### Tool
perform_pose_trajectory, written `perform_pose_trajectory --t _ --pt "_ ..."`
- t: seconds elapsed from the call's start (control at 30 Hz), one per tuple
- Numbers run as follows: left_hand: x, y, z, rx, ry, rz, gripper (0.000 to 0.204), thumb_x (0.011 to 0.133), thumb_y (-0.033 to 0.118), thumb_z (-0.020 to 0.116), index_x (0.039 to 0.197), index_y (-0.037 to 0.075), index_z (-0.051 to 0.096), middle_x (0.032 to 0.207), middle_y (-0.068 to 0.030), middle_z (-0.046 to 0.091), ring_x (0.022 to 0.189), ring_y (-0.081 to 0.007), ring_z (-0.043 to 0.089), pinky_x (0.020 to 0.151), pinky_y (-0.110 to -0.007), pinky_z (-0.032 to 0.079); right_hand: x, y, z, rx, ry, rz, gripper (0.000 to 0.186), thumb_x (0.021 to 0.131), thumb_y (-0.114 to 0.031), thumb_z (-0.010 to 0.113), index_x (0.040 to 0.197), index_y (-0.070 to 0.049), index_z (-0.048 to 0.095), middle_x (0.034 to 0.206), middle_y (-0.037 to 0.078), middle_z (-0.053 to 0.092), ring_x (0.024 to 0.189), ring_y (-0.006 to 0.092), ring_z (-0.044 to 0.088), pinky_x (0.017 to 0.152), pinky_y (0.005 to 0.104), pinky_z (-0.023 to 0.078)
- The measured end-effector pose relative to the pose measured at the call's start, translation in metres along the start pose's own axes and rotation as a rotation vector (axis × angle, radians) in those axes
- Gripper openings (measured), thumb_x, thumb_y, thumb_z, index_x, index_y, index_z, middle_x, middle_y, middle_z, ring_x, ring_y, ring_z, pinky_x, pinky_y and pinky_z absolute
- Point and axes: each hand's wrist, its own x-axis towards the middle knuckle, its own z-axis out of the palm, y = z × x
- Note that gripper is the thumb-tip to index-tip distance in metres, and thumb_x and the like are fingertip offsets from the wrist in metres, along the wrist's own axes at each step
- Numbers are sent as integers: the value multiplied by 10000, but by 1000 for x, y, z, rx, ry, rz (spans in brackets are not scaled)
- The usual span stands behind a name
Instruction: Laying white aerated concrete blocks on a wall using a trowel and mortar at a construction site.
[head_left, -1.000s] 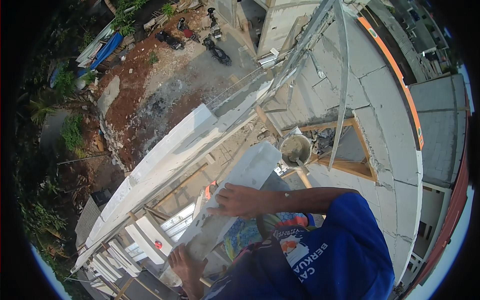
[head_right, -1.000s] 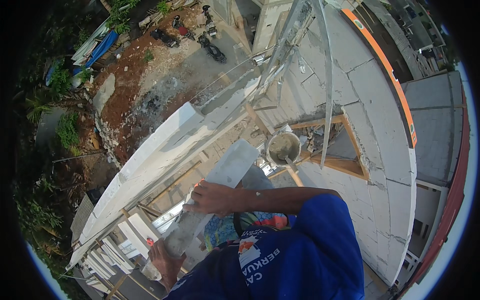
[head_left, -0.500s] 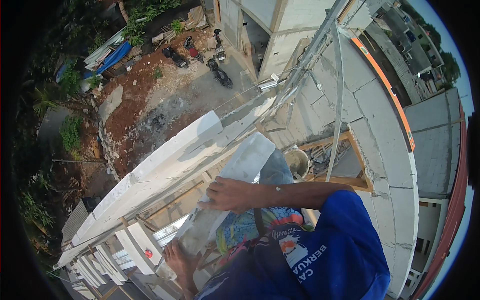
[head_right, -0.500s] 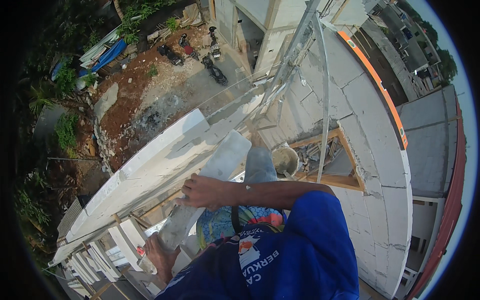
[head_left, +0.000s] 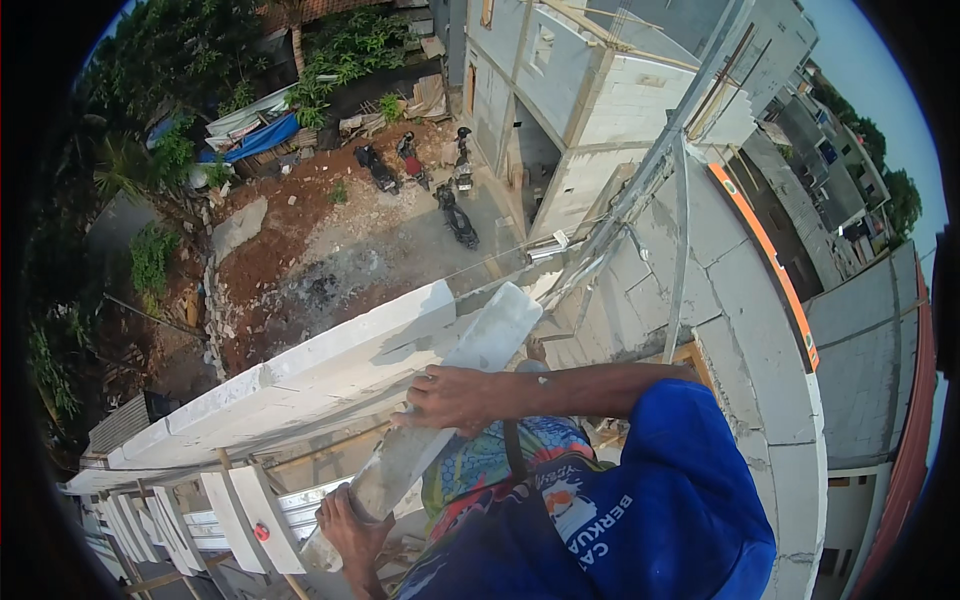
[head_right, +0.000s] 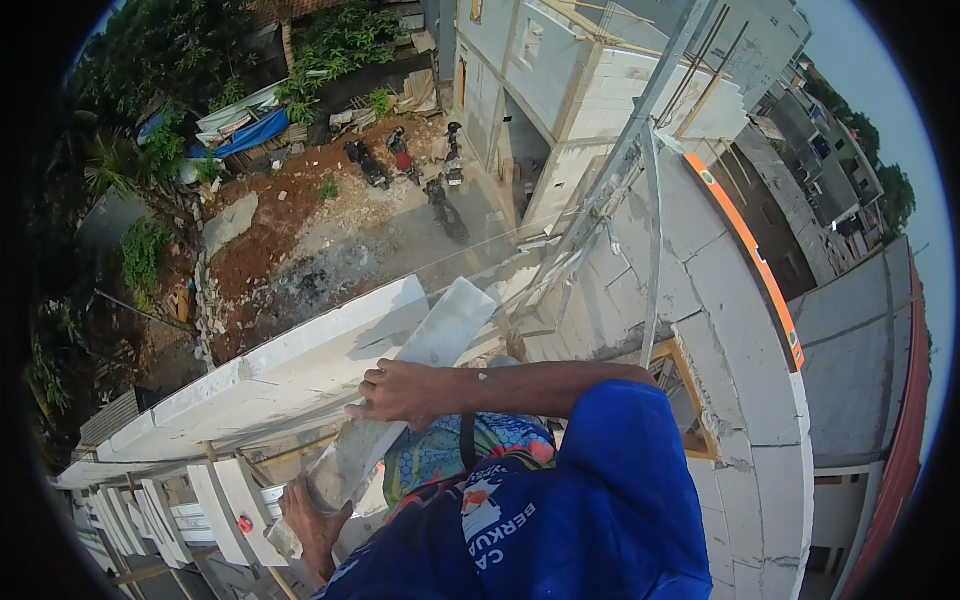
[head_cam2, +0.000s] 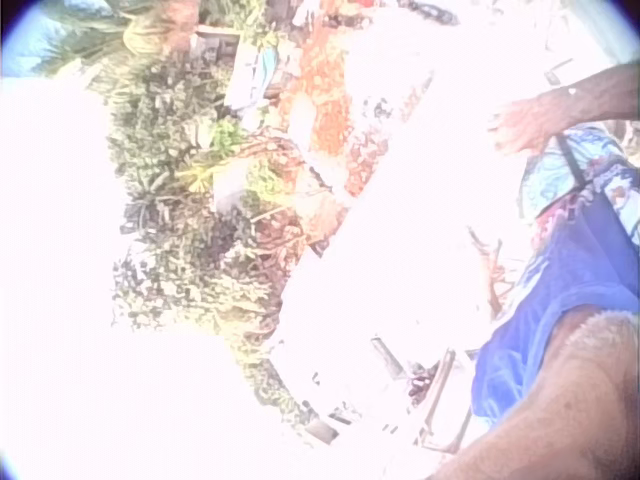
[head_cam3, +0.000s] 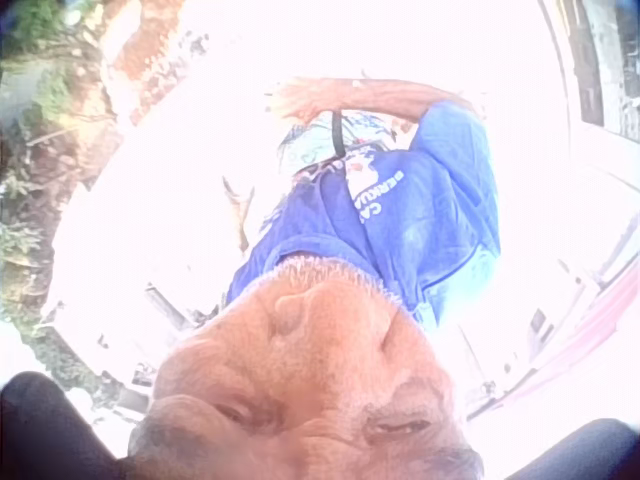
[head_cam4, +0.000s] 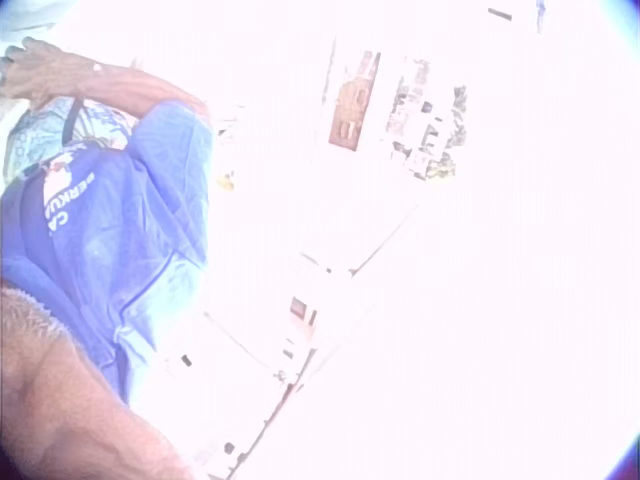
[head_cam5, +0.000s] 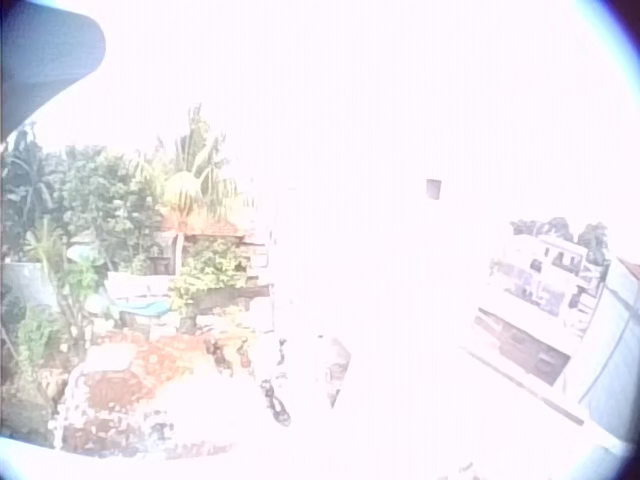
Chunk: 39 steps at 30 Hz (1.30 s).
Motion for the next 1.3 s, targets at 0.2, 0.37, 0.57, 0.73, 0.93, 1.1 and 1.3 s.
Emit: perform_pose_trajectory --t 0.2,0.37,0.57,0.73,0.93,1.1,1.3 --pt "22 25 4 -35 1 -63 886 394 258 867 1170 48 493 1038 -147 574 967 -355 553 842 -481 416 -10 45 -1 -84 92 -165 940 549 -289 827 1372 -43 447 978 107 564 959 260 581 761 376 480" --pt "67 61 -6 -38 -20 -60 877 419 246 830 1196 26 487 1001 -167 559 941 -383 547 852 -489 436 -33 103 -35 -34 64 -246 944 566 -291 813 1383 -12 431 988 122 575 966 262 584 760 373 483" --pt "156 110 -43 -14 7 -78 880 441 238 843 1210 15 477 1025 -197 551 953 -420 545 854 -506 445 -60 171 -120 -68 33 -262 904 585 -273 789 1370 13 442 958 169 600 902 283 619 653 401 516" --pt "258 136 -58 -81 26 53 844 460 216 839 1208 30 494 1009 -169 576 943 -379 578 840 -471 467 -79 234 -167 -91 -21 -177 840 603 -208 744 1359 11 450 877 193 602 830 316 643 603 443 531" --pt "371 137 -15 -5 15 250 847 494 261 830 1241 46 493 1125 -176 589 1045 -375 580 917 -459 460 -107 295 -158 -112 -169 138 830 623 -196 720 1377 -25 418 894 187 594 859 338 636 615 457 529" --pt "438 154 39 56 -60 364 879 514 334 825 1271 58 472 1164 -175 568 1100 -366 551 940 -466 439 -150 352 -105 -118 -57 247 866 635 -203 771 1371 2 362 974 168 570 960 336 597 753 435 529" --pt "489 186 124 55 -141 455 934 537 390 829 1316 55 437 1239 -180 526 1195 -368 489 1008 -515 384 -203 382 -52 -128 -122 468 801 635 -167 780 1309 12 385 1019 207 572 992 380 598 817 452 528"
